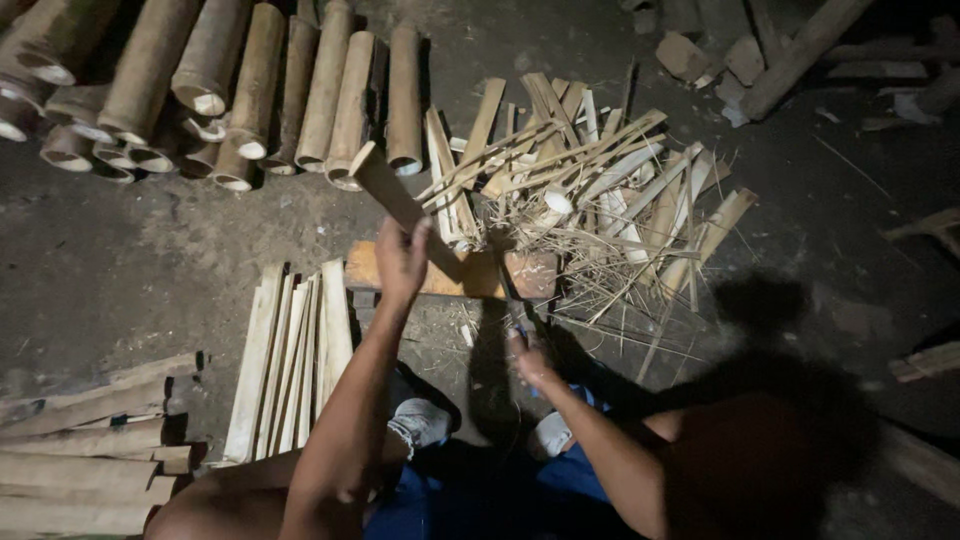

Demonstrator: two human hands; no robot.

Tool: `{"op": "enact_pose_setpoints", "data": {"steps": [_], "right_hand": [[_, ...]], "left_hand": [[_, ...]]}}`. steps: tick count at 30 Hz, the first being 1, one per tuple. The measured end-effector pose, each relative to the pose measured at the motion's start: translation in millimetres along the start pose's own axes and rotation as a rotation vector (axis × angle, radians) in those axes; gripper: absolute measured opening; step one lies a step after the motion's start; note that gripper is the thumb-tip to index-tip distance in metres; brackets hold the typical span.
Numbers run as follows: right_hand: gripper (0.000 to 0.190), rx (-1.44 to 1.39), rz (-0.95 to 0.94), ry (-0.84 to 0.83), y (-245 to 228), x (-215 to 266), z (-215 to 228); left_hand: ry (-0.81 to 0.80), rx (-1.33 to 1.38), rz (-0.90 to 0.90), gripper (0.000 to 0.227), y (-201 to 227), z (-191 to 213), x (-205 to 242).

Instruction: The person sits on the floor and uses a knife to split bamboo poles into thin strips. They repeatedly position each bamboo piece on a wooden block and strike it with the knife to separate it into smaller sections.

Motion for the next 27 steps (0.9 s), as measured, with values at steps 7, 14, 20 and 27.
{"op": "enact_pose_setpoints", "data": {"steps": [7, 14, 20, 27], "right_hand": [[0.054, 0.431, 0.498, 0.128, -138.7, 75.8, -12.5], [0.040, 0.316, 0.691, -0.006, -157.2, 87.9, -62.2], [0.056, 0.523, 0.271, 0.107, -80.6, -33.9, -43.1], [0.062, 0.516, 0.721, 0.020, -113.6, 44.7, -38.7]], "left_hand": [[0.266, 0.485, -0.120, 0.040, 42.2, 63.0, -16.8], [0.371, 0.715, -0.039, 0.037, 38.7, 80.4, 0.6], [0.541, 0.697, 0.054, 0.027, 4.5, 90.6, 7.3], [0.290, 0.750, -0.017, 0.027, 0.7, 79.6, -5.2]]}}
Point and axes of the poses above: each hand's wrist, its own x-axis away from the middle knuckle, its own z-axis out of the back of the hand, y = z × x, the point moved 9 cm from there along -x, towards the middle knuckle, and after that the axes turned 4 degrees about -y, right-handed, at the moved point
